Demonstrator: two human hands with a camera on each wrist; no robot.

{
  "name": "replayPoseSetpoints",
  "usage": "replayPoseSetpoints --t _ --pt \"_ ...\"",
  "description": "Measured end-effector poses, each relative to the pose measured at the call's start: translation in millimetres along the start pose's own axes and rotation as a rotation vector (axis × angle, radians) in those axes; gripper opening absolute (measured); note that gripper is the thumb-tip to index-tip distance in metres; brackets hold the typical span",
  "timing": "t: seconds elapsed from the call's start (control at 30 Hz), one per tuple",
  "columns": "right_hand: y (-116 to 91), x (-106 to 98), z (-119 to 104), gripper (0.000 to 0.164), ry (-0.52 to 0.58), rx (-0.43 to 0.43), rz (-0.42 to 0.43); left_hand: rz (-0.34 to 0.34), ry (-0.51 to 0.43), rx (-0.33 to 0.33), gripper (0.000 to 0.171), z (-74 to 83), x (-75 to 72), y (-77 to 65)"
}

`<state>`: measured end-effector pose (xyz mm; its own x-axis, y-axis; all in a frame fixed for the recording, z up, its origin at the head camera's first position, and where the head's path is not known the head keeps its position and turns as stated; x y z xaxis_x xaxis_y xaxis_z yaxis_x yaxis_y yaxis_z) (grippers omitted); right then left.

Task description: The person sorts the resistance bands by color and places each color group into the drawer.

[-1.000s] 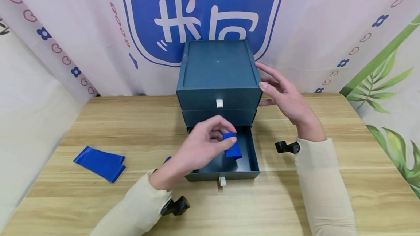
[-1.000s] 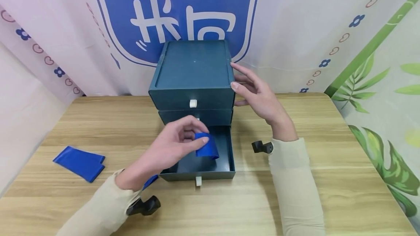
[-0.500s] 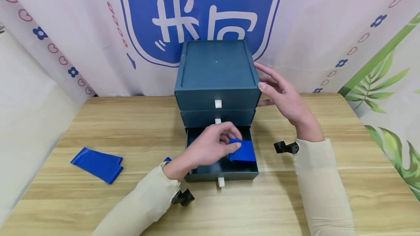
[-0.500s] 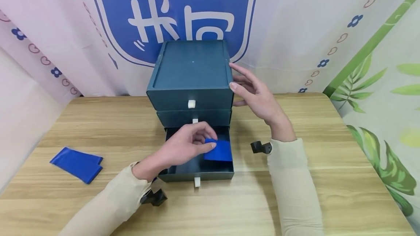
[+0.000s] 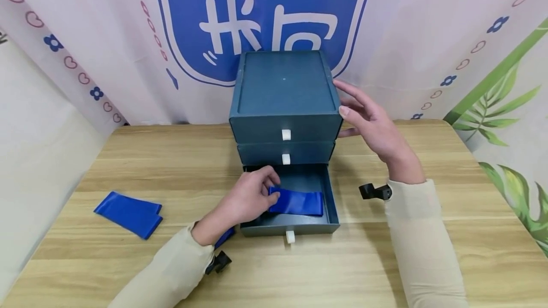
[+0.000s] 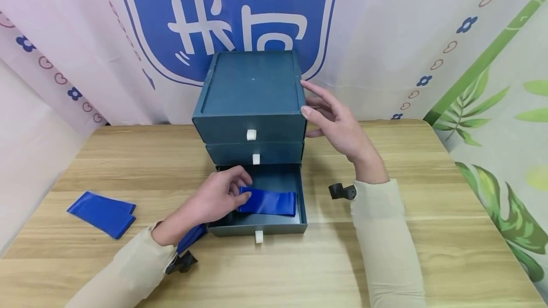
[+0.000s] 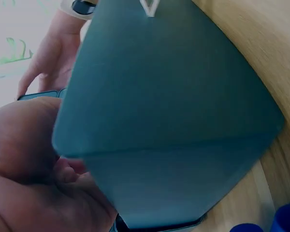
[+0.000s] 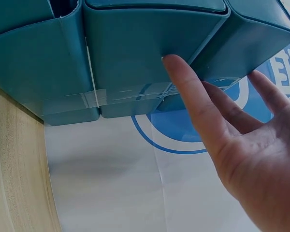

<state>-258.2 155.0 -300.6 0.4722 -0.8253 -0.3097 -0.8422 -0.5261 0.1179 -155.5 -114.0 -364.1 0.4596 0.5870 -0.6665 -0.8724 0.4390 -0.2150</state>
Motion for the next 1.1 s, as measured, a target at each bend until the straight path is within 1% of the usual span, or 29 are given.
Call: replayPoseSetpoints --t 0.1,0.27,0.37,0.43,0.57,0.67,0.73,0.83,0.9,1.0,1.1 --pt "0.1 0.7 0.6 0.054 -0.003 0.002 -0.001 0.041 0.043 0.027 0.019 -1.1 1.5 0.6" --pt "0.0 1.8 1.2 0.054 -0.001 0.004 -0.001 0.150 0.119 0.105 0.019 -2.8 1.5 -0.5" --pt "-0.1 2.0 1.5 0.054 -0.001 0.003 -0.001 0.196 0.159 0.124 0.020 -3.7 0.0 -3.3" --pt "-0.1 1.8 1.8 0.053 -0.002 0.003 -0.001 0.204 0.168 0.140 0.020 -4.4 -1.1 -5.4" --pt "-0.2 1.7 2.5 0.053 -0.003 0.003 0.000 0.193 0.155 0.203 0.017 -6.1 -6.0 -12.3" --pt "-0.4 1.6 2.7 0.053 -0.001 0.002 0.000 0.167 0.122 0.251 0.014 -5.8 -15.9 -20.4" --pt "-0.6 1.2 2.7 0.053 -0.001 0.004 0.002 0.149 0.085 0.268 0.011 -5.3 -25.6 -26.2" --pt "-0.8 0.7 2.3 0.053 -0.002 0.010 0.007 0.144 0.005 0.239 0.009 -7.1 -41.0 -34.3" --pt "-0.7 0.8 2.1 0.053 -0.003 0.012 0.006 0.151 -0.043 0.185 0.008 -10.5 -50.7 -40.5" --pt "-0.4 0.8 1.7 0.053 -0.005 0.010 0.003 0.170 -0.109 0.093 0.011 -18.6 -63.4 -51.0" --pt "-0.3 0.4 1.2 0.054 -0.009 0.006 0.002 0.177 -0.159 0.038 0.014 -30.1 -71.6 -59.8"
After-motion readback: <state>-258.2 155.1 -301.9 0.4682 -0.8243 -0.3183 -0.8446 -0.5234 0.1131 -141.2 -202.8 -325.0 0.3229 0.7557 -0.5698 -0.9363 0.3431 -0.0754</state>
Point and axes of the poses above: each hand's wrist, its own y-axis towards the middle knuckle, its own x-axis out of the palm, z = x × y, the point moved 3 cm from there along y, towards the middle knuckle, and after that the axes turned 11 degrees about -z, right-handed, at the moved point
